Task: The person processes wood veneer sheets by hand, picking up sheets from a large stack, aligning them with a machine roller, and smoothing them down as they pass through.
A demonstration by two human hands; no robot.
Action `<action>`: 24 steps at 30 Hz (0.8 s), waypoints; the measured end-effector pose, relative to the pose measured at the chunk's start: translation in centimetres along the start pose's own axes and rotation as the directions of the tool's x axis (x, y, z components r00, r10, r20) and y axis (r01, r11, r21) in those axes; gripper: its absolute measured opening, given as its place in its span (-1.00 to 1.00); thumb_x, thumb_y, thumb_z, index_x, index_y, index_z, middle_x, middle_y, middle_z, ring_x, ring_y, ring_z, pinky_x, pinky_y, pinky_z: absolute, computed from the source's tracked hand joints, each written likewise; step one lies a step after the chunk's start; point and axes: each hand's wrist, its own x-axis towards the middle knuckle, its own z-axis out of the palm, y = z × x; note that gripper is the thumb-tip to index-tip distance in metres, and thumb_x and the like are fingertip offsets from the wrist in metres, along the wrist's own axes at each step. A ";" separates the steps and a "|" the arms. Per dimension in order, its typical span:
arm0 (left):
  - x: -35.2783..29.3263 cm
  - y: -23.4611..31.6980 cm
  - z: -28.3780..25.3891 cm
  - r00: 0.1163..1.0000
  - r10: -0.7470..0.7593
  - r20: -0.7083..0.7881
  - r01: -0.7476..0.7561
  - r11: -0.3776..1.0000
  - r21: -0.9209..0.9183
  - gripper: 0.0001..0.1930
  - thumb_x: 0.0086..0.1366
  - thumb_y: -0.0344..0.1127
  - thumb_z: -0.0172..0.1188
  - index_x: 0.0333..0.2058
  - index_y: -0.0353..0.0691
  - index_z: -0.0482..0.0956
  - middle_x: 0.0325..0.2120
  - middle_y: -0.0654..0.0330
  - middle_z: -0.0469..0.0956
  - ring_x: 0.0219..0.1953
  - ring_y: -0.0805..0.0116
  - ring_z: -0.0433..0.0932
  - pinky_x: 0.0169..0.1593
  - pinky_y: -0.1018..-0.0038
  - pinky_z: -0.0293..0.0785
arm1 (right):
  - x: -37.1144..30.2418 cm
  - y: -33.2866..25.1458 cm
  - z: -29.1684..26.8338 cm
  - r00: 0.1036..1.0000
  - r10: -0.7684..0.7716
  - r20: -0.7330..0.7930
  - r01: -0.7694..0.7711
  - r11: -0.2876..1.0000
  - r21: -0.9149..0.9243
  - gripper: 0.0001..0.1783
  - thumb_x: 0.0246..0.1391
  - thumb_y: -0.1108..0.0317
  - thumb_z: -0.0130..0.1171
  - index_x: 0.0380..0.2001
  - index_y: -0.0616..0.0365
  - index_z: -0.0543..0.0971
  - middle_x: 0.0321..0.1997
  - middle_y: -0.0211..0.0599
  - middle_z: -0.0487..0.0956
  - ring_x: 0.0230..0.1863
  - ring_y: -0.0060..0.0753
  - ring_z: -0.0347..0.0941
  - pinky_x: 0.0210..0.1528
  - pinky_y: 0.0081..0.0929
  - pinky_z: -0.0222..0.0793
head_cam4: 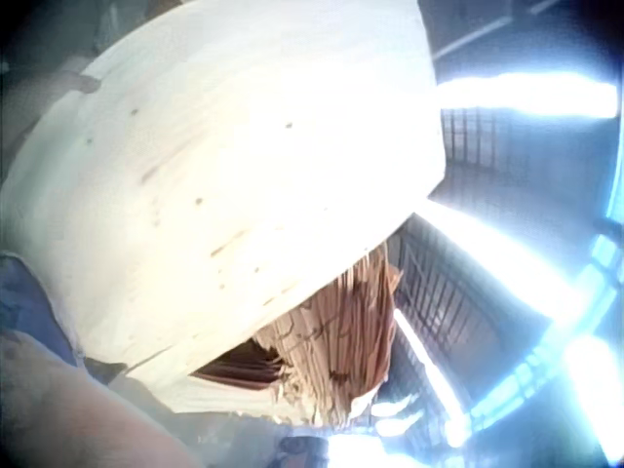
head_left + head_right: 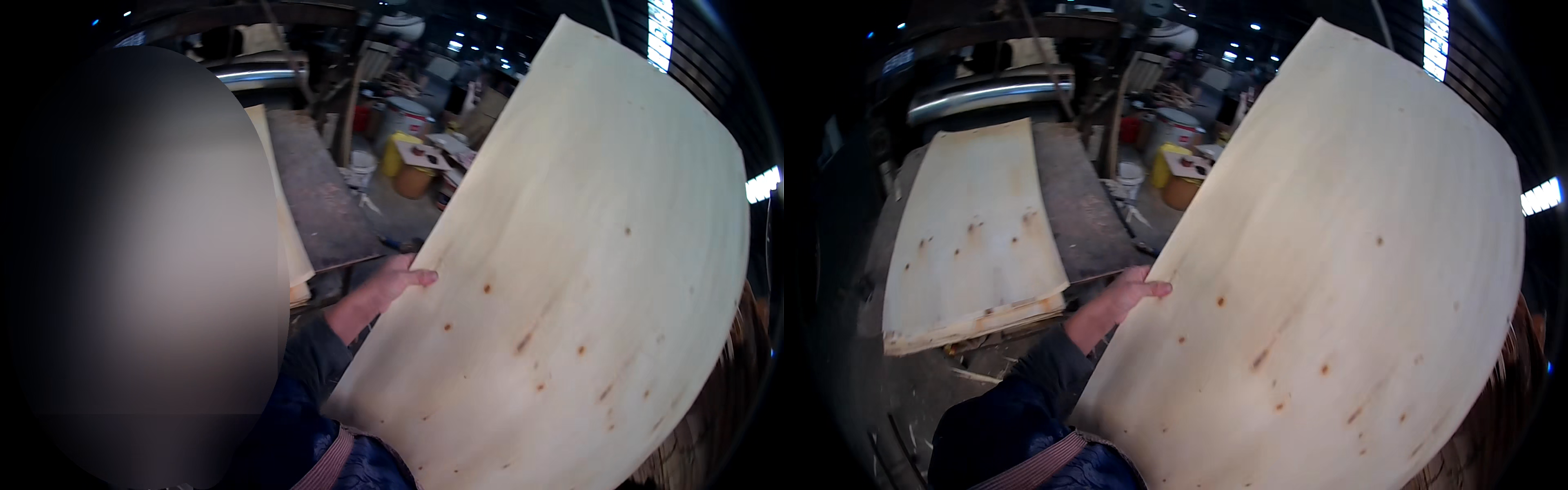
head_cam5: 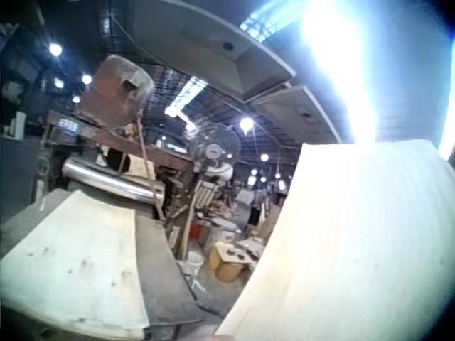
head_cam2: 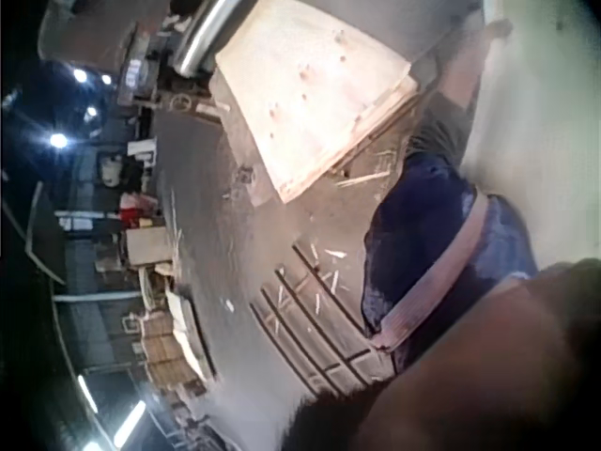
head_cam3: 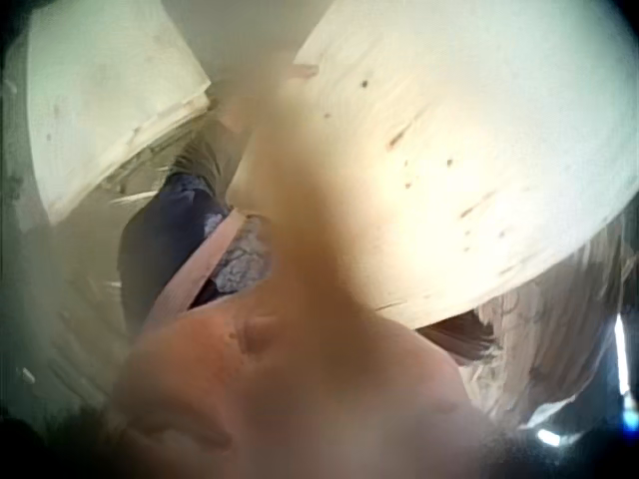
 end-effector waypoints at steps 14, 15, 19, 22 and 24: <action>-29.2 15.3 2.0 0.837 0.413 -0.359 -0.322 0.902 0.287 -0.63 0.10 -0.42 0.18 -0.09 -0.38 0.40 -0.29 0.22 0.51 -0.31 0.56 0.45 -0.21 0.63 0.39 | -5.0 5.1 2.9 0.908 0.361 0.214 -0.324 0.927 -0.188 -0.29 0.02 -0.11 0.01 0.13 0.09 0.20 0.13 -0.24 0.31 0.14 -0.19 0.20 0.18 -0.15 0.11; -31.5 16.2 2.0 0.808 0.441 -0.391 -0.343 0.891 0.296 -0.62 0.10 -0.40 0.19 -0.09 -0.39 0.40 -0.28 0.21 0.51 -0.30 0.55 0.45 -0.20 0.62 0.39 | -5.9 5.9 2.9 0.892 0.391 0.228 -0.351 0.915 -0.198 -0.29 0.02 -0.11 0.01 0.13 0.09 0.20 0.13 -0.24 0.31 0.14 -0.19 0.20 0.18 -0.16 0.11; -39.4 18.5 1.5 0.663 0.573 -0.482 -0.384 0.813 0.437 -0.59 0.10 -0.37 0.20 -0.09 -0.42 0.38 -0.25 0.15 0.51 -0.25 0.50 0.47 -0.15 0.58 0.40 | -9.0 9.1 3.2 0.816 0.501 0.287 -0.445 0.863 -0.241 -0.30 0.02 -0.10 0.01 0.13 0.09 0.20 0.13 -0.24 0.31 0.14 -0.20 0.20 0.18 -0.17 0.11; -44.3 19.7 0.8 0.508 0.654 -0.560 -0.353 0.751 0.557 -0.59 0.09 -0.37 0.18 -0.10 -0.45 0.38 -0.25 0.13 0.51 -0.25 0.48 0.48 -0.15 0.57 0.40 | -10.9 11.9 3.4 0.751 0.575 0.326 -0.511 0.818 -0.264 -0.30 0.02 -0.10 0.01 0.13 0.09 0.20 0.13 -0.24 0.31 0.14 -0.20 0.20 0.18 -0.18 0.11; -47.1 20.2 -0.6 0.456 0.666 -0.591 -0.282 0.737 0.614 -0.62 0.10 -0.40 0.15 -0.10 -0.46 0.38 -0.24 0.11 0.50 -0.25 0.47 0.48 -0.13 0.55 0.39 | -11.9 13.9 3.4 0.718 0.605 0.344 -0.543 0.796 -0.268 -0.30 0.02 -0.10 0.01 0.13 0.09 0.20 0.13 -0.24 0.31 0.14 -0.20 0.20 0.18 -0.18 0.10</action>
